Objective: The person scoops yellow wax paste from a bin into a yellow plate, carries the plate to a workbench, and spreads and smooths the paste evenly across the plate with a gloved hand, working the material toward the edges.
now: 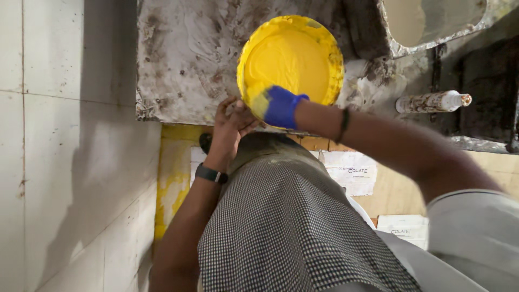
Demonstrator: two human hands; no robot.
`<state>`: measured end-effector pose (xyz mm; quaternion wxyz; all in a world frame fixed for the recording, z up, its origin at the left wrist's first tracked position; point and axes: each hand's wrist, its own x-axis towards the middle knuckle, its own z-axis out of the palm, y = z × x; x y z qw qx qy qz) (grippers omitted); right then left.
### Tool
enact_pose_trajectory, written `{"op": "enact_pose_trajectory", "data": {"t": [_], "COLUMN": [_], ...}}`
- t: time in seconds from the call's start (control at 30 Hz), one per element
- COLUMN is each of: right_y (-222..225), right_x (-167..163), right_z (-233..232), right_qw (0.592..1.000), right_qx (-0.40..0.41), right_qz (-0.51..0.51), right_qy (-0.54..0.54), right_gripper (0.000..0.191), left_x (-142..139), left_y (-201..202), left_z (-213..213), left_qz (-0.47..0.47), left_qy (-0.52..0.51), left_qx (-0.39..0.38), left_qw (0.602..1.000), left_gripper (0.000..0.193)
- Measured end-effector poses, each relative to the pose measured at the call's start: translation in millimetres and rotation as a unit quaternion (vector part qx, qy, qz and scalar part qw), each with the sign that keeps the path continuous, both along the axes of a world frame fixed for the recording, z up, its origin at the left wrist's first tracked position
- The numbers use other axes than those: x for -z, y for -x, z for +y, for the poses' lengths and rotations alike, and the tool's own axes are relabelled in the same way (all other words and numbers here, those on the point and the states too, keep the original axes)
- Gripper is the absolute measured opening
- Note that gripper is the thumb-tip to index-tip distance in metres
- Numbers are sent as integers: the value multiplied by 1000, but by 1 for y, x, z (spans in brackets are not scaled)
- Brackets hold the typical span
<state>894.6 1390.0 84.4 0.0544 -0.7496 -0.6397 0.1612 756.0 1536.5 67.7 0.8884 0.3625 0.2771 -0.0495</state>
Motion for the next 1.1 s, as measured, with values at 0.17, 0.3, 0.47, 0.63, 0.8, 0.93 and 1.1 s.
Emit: {"op": "enact_pose_trajectory", "data": {"t": [0.17, 0.3, 0.47, 0.63, 0.8, 0.93, 1.1], "right_y": [-34, -78, -112, -122, -78, -42, 0], "right_x": [-36, -49, -30, -29, -18, -3, 4], "right_z": [-58, -39, -9, -56, -84, -90, -81], "right_qw": [999, 987, 986, 990, 925, 957, 815], "right_qx": [-34, -61, 22, 113, 360, 256, 393], "right_qz": [11, -99, -52, -78, 75, -59, 368], "right_qy": [-13, -113, -158, -18, -98, -122, -213], "right_gripper": [24, 32, 38, 29, 32, 35, 37], "left_x": [5, 6, -13, -18, -10, -6, -4], "left_y": [1, -1, -2, -11, -10, -9, -8], "left_z": [-7, -16, -12, -10, -11, -10, -14], "left_qz": [14, 19, 58, 87, 43, 13, 11], "left_qy": [-53, -84, -115, -62, -56, -56, -37], "left_qx": [-3, -38, -5, 19, 28, 37, 39], "left_qw": [998, 996, 992, 994, 997, 998, 999], "left_gripper": [56, 50, 46, 54, 54, 53, 52]}}
